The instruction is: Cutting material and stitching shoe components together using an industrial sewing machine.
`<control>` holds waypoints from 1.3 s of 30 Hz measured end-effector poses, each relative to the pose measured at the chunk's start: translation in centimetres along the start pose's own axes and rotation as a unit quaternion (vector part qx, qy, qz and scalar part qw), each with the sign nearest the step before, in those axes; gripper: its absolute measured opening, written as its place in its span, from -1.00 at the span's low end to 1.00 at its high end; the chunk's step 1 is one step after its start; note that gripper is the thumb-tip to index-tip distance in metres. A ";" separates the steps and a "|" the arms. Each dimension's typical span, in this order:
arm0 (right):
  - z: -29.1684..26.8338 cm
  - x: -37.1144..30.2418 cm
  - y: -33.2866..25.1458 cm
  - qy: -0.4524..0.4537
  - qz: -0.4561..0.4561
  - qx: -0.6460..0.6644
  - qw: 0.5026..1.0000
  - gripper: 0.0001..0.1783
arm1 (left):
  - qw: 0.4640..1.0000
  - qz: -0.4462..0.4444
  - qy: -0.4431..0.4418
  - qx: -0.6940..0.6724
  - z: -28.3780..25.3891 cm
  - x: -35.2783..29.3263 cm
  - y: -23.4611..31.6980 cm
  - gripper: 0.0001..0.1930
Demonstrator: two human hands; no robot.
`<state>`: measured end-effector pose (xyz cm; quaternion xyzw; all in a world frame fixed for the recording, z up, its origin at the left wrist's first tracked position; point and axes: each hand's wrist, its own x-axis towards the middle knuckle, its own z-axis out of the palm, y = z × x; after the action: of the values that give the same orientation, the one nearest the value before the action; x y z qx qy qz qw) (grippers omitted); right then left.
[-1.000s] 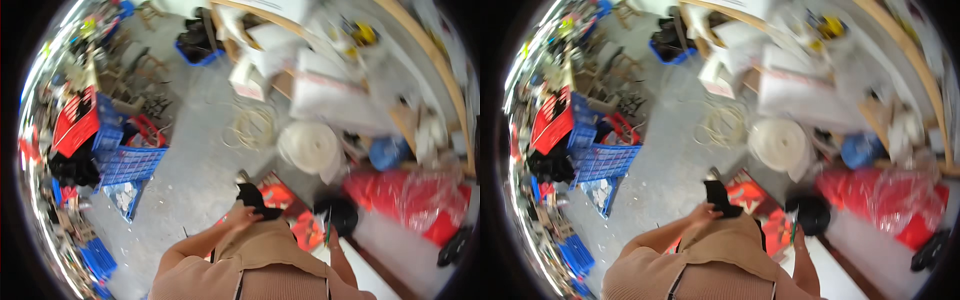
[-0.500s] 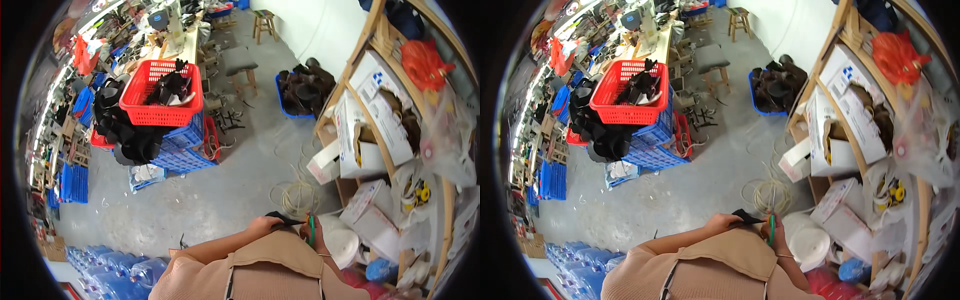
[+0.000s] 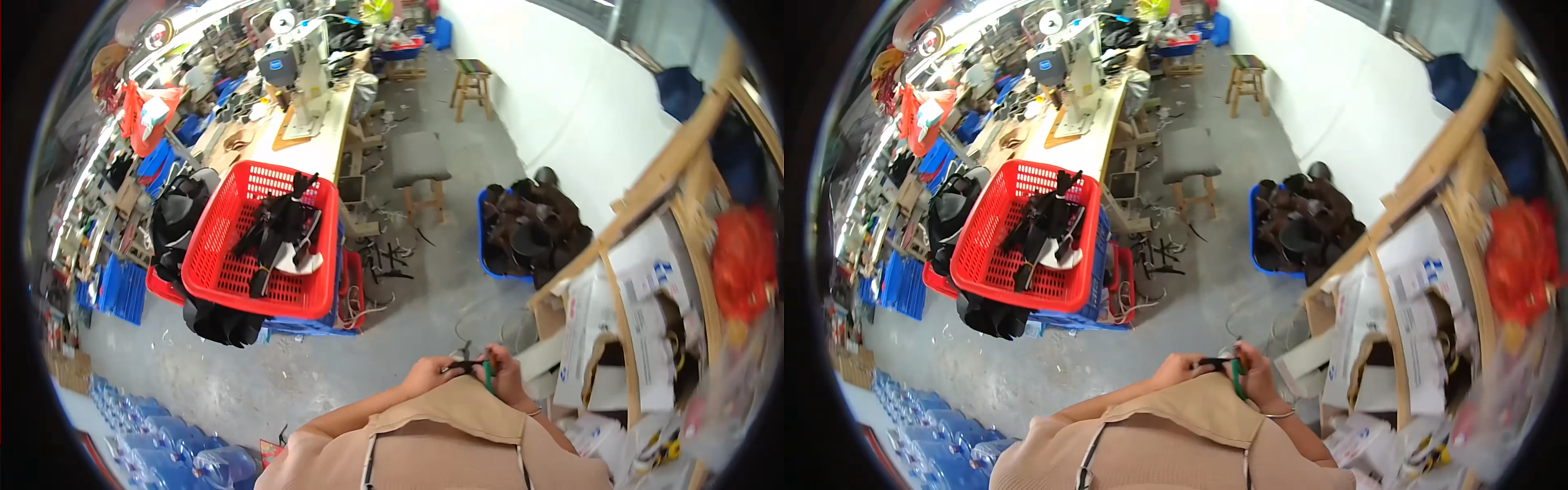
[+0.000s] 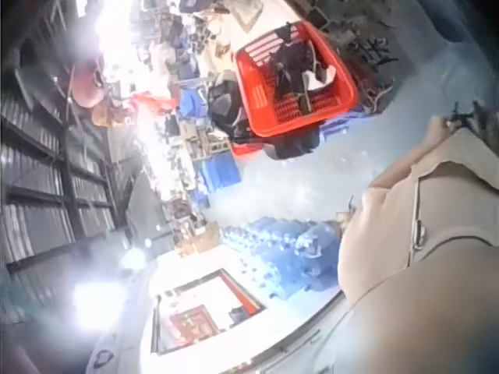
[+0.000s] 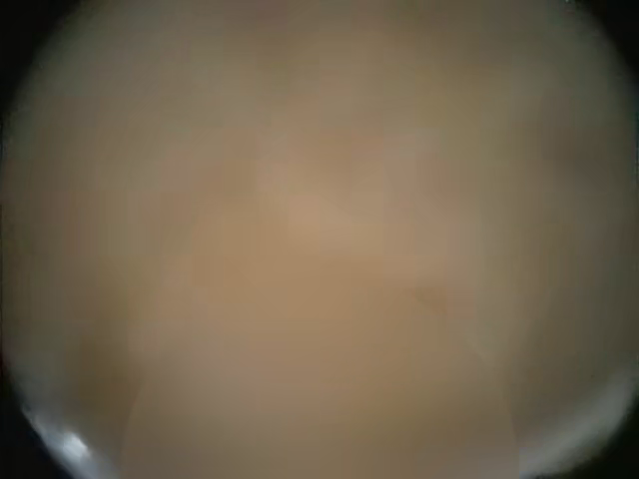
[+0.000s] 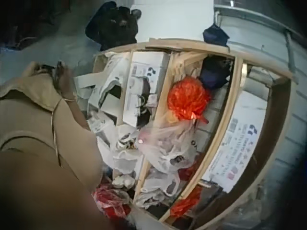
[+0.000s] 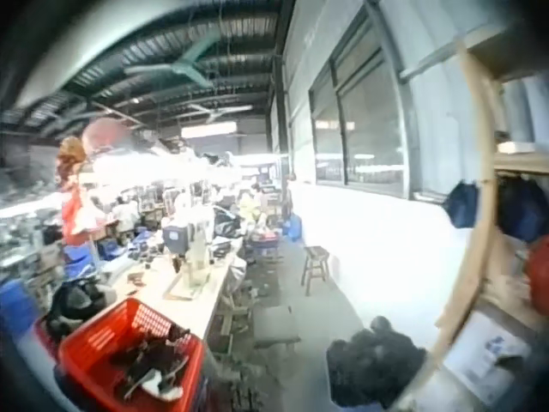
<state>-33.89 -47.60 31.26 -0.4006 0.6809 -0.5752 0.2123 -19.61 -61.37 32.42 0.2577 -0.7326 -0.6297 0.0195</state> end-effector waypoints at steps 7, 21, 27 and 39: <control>-2.1 19.0 -0.8 -0.055 -0.087 -0.073 0.992 -0.61 | 0.732 -0.322 -0.006 -0.600 -6.4 11.4 1.3 -0.29; -0.8 45.8 -1.6 -0.303 0.263 0.223 0.888 -0.51 | 0.804 0.050 0.173 -0.567 -30.6 35.1 11.3 -0.66; 0.5 54.1 -1.4 -0.350 0.155 -0.007 0.924 -0.52 | 0.823 0.010 0.160 -0.544 -36.8 41.0 15.3 -0.65; 3.5 71.4 0.7 -0.470 0.063 -0.063 0.878 -0.49 | 0.770 0.027 0.288 -0.569 -43.0 48.4 15.9 -0.65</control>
<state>-73.51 -106.13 41.99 -0.5926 0.5598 -0.2610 0.5171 -51.98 -118.90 41.76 0.3486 -0.2067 -0.8271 0.3894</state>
